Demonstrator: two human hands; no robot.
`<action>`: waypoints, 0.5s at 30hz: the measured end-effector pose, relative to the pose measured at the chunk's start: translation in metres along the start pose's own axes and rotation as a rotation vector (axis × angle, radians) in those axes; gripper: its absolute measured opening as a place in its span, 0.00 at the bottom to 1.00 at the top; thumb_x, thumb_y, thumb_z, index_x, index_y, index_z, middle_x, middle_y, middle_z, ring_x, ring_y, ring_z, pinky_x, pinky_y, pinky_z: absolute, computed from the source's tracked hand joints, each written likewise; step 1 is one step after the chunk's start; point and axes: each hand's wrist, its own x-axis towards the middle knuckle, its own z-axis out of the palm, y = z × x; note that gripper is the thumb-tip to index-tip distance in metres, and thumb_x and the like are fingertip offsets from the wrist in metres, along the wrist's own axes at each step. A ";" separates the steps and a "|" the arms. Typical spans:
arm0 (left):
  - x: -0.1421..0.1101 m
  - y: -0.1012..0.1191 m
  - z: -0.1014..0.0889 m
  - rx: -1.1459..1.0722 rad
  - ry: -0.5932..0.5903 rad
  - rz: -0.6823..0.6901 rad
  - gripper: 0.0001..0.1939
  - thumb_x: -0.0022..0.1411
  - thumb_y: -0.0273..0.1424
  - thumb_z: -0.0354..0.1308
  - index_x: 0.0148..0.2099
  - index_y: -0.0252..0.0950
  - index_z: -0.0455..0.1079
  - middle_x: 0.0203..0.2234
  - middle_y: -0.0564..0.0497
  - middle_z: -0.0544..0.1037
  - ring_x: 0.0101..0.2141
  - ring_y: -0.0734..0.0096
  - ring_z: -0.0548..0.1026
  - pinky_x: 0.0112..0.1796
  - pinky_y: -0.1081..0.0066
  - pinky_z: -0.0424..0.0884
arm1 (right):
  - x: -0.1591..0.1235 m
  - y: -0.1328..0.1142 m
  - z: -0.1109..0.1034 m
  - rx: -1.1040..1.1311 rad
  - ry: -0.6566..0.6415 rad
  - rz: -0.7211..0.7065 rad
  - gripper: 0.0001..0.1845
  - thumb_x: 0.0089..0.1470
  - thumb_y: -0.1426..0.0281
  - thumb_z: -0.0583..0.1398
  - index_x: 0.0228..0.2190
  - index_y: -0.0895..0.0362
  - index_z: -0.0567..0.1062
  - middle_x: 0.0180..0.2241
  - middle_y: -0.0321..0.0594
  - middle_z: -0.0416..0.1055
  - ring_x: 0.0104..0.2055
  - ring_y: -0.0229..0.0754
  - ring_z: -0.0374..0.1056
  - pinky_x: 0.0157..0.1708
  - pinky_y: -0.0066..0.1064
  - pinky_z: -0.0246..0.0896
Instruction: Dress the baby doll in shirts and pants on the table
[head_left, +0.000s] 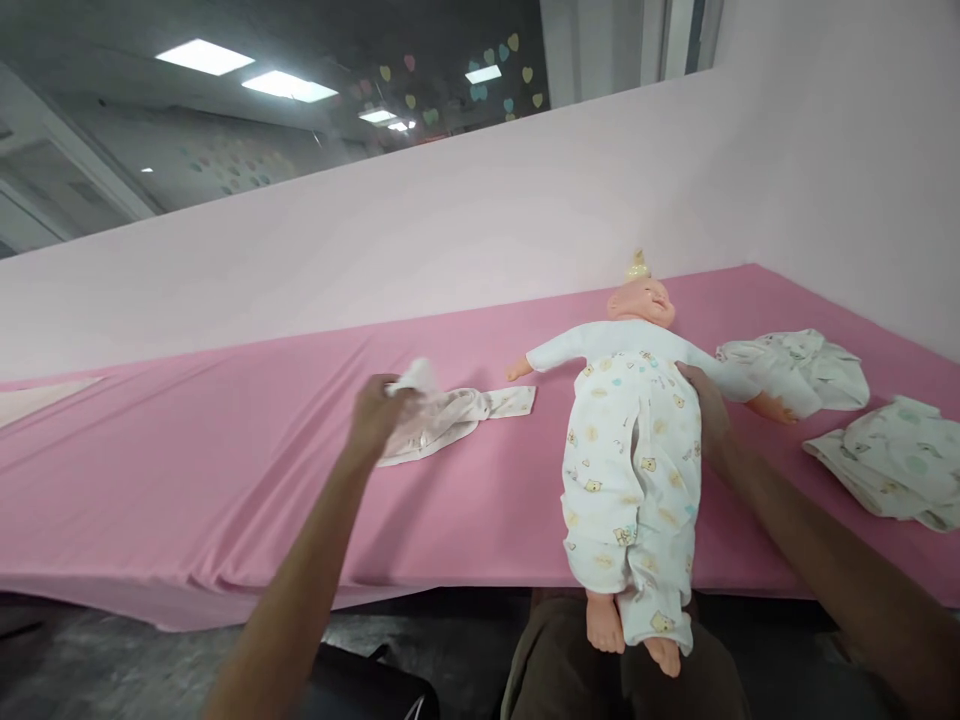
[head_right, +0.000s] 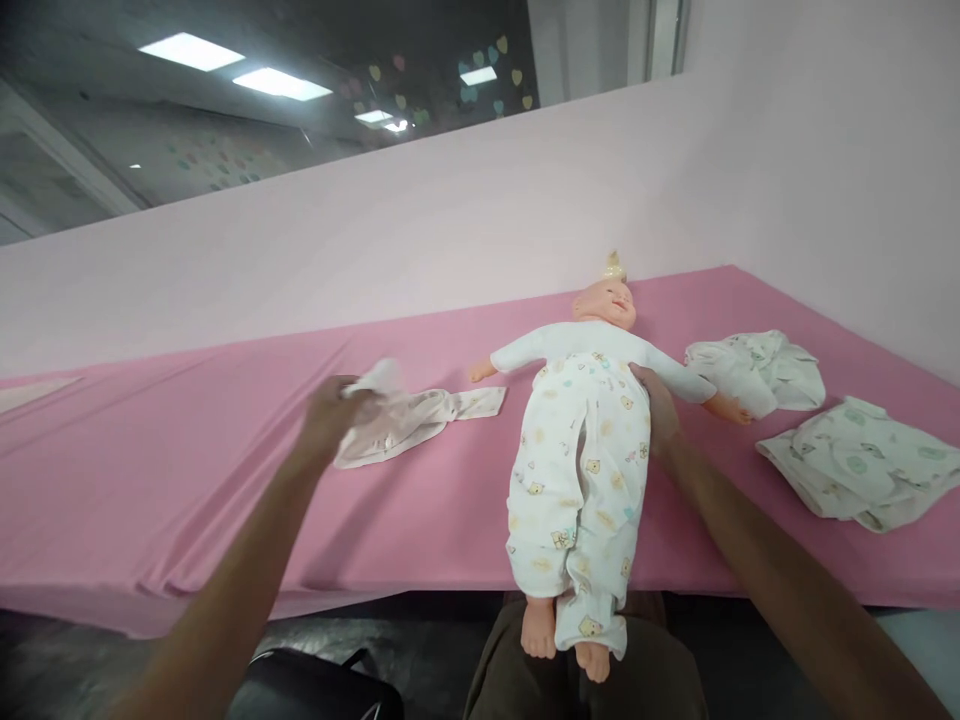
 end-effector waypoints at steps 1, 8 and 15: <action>-0.012 0.006 0.015 -0.042 -0.101 0.032 0.21 0.51 0.37 0.59 0.47 0.33 0.70 0.37 0.49 0.77 0.37 0.66 0.75 0.39 0.67 0.73 | 0.000 0.000 0.000 0.001 0.016 -0.016 0.10 0.47 0.59 0.62 0.30 0.52 0.74 0.30 0.40 0.78 0.42 0.52 0.72 0.47 0.40 0.68; -0.047 0.017 0.057 -0.118 -0.638 0.287 0.31 0.60 0.45 0.55 0.64 0.44 0.59 0.63 0.47 0.62 0.62 0.59 0.62 0.56 0.62 0.65 | 0.001 0.002 -0.003 0.025 0.056 -0.012 0.08 0.48 0.61 0.62 0.30 0.52 0.76 0.31 0.41 0.78 0.42 0.52 0.72 0.46 0.40 0.68; -0.027 -0.029 0.072 0.443 -0.556 0.475 0.34 0.61 0.47 0.51 0.66 0.38 0.55 0.66 0.43 0.57 0.65 0.53 0.54 0.63 0.55 0.52 | -0.001 0.000 0.000 0.050 -0.008 0.016 0.09 0.48 0.59 0.62 0.29 0.52 0.75 0.29 0.41 0.78 0.43 0.53 0.72 0.47 0.41 0.68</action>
